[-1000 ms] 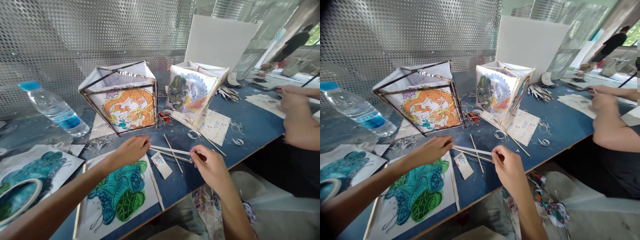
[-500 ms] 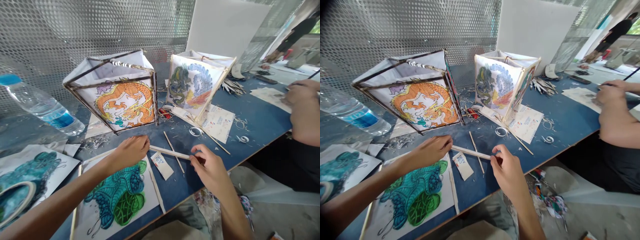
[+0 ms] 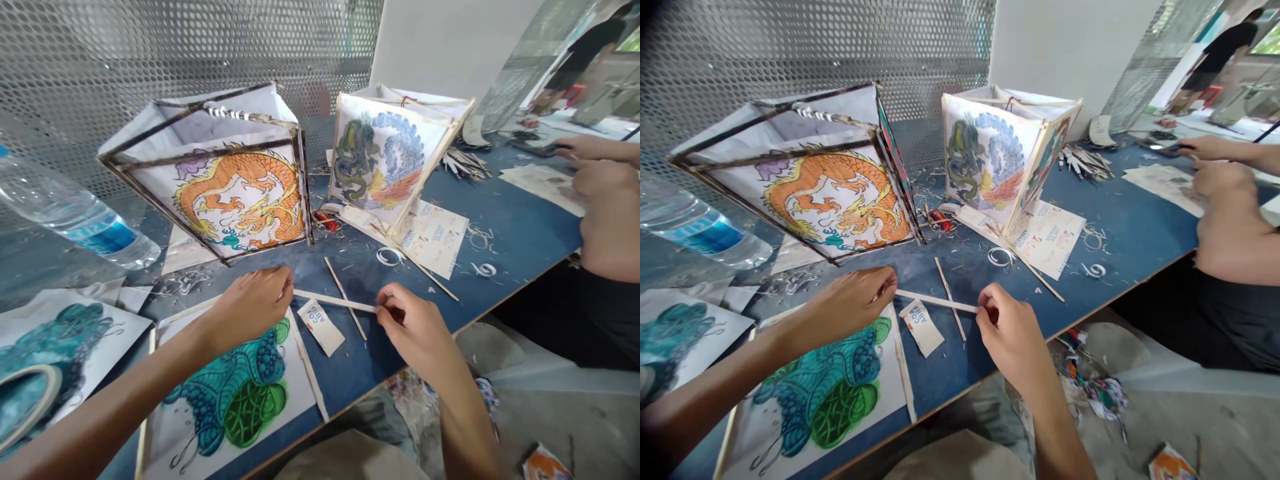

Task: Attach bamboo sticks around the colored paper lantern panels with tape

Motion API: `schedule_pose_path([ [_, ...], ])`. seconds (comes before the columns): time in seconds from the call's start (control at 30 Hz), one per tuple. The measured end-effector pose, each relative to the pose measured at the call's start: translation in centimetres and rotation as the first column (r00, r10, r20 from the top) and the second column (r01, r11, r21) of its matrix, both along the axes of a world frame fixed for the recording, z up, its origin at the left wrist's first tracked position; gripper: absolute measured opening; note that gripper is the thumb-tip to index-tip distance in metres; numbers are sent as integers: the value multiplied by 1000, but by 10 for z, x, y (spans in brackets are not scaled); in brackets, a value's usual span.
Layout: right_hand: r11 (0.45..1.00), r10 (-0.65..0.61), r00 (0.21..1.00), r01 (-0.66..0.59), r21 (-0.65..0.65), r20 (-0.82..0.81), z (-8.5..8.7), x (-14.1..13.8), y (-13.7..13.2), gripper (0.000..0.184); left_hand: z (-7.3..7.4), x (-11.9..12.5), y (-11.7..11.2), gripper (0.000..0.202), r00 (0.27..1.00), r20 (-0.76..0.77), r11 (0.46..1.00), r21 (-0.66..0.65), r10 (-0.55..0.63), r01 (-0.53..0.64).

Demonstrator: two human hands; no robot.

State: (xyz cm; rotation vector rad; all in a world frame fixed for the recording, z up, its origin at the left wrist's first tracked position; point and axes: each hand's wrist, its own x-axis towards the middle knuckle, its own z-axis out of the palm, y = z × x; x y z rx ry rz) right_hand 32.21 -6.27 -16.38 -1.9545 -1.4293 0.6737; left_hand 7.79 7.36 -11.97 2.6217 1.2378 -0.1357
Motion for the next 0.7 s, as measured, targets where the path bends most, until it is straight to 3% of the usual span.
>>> schedule_pose_path([
  [0.7,997,69,996,-67,-42,51,5,-1,6,10,-3,12,-11,21,994,-105,988,156,12,5],
])
